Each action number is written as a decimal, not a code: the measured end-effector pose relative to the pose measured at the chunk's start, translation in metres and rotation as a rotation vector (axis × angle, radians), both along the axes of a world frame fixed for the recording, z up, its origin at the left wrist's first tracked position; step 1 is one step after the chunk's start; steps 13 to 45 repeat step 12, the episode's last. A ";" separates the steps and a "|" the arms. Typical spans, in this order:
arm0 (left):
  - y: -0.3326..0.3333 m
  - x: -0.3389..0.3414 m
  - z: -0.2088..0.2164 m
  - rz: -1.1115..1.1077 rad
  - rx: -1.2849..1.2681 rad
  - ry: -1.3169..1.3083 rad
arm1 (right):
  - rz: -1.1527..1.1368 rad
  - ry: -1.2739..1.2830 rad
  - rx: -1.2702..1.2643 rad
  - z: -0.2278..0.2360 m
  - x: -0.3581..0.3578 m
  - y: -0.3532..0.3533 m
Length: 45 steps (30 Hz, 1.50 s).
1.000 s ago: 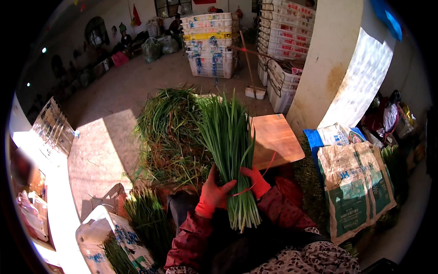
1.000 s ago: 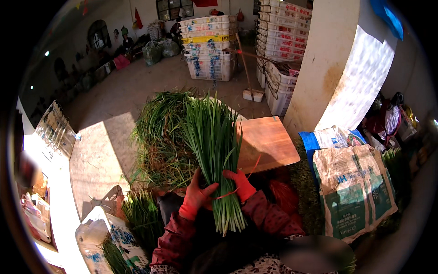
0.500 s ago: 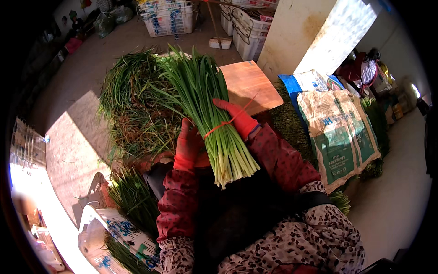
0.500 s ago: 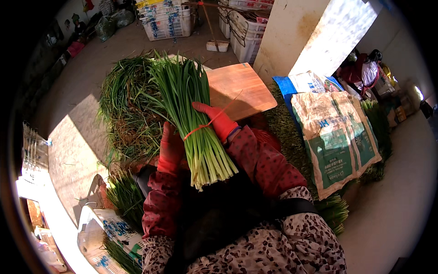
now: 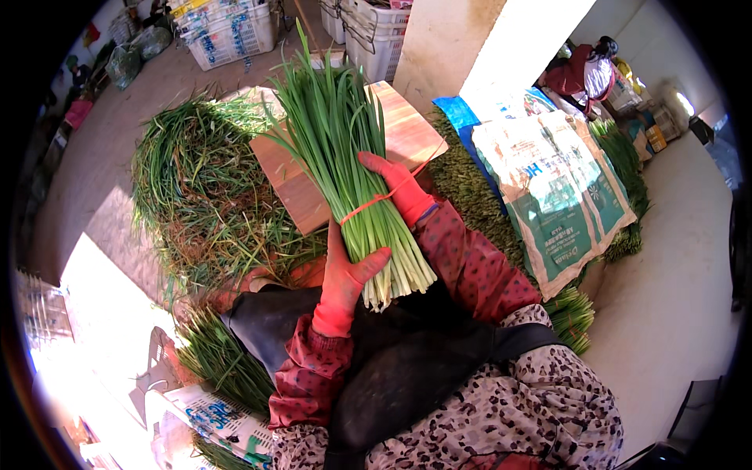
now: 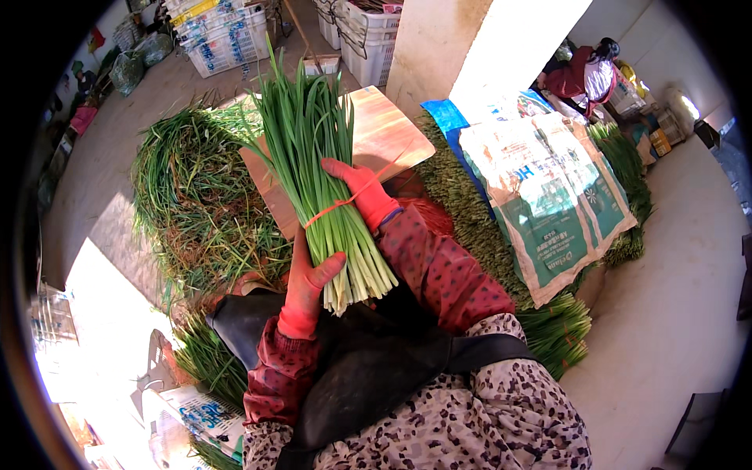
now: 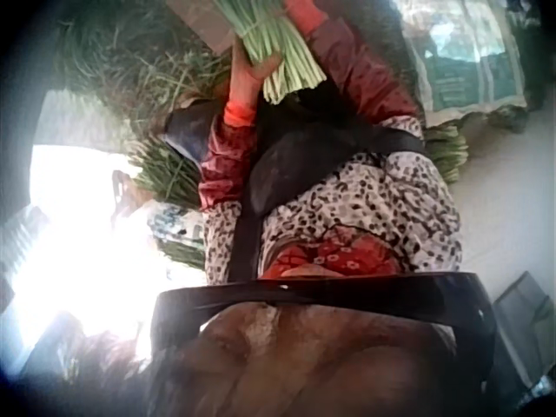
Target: The person sorts through green stalks on the ground, gathers them into a bundle, and then secures the bundle with a red tie.
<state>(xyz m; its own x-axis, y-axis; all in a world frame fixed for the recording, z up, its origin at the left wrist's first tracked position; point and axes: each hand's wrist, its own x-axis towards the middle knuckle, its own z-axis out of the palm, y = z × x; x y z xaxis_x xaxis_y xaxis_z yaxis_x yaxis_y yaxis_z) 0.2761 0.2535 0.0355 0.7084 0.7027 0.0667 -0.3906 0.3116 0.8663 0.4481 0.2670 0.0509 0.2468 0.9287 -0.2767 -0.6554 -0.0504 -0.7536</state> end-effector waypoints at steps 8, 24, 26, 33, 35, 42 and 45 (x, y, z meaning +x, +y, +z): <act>0.000 0.015 -0.007 0.182 0.300 0.427 | -0.201 -0.122 0.156 -0.005 0.008 -0.002; -0.013 0.021 -0.005 0.229 0.560 0.488 | -0.123 0.062 0.312 -0.017 0.016 -0.014; -0.013 0.021 -0.005 0.229 0.560 0.488 | -0.123 0.062 0.312 -0.017 0.016 -0.014; -0.013 0.021 -0.005 0.229 0.560 0.488 | -0.123 0.062 0.312 -0.017 0.016 -0.014; -0.013 0.021 -0.005 0.229 0.560 0.488 | -0.123 0.062 0.312 -0.017 0.016 -0.014; -0.013 0.021 -0.005 0.229 0.560 0.488 | -0.123 0.062 0.312 -0.017 0.016 -0.014; -0.013 0.021 -0.005 0.229 0.560 0.488 | -0.123 0.062 0.312 -0.017 0.016 -0.014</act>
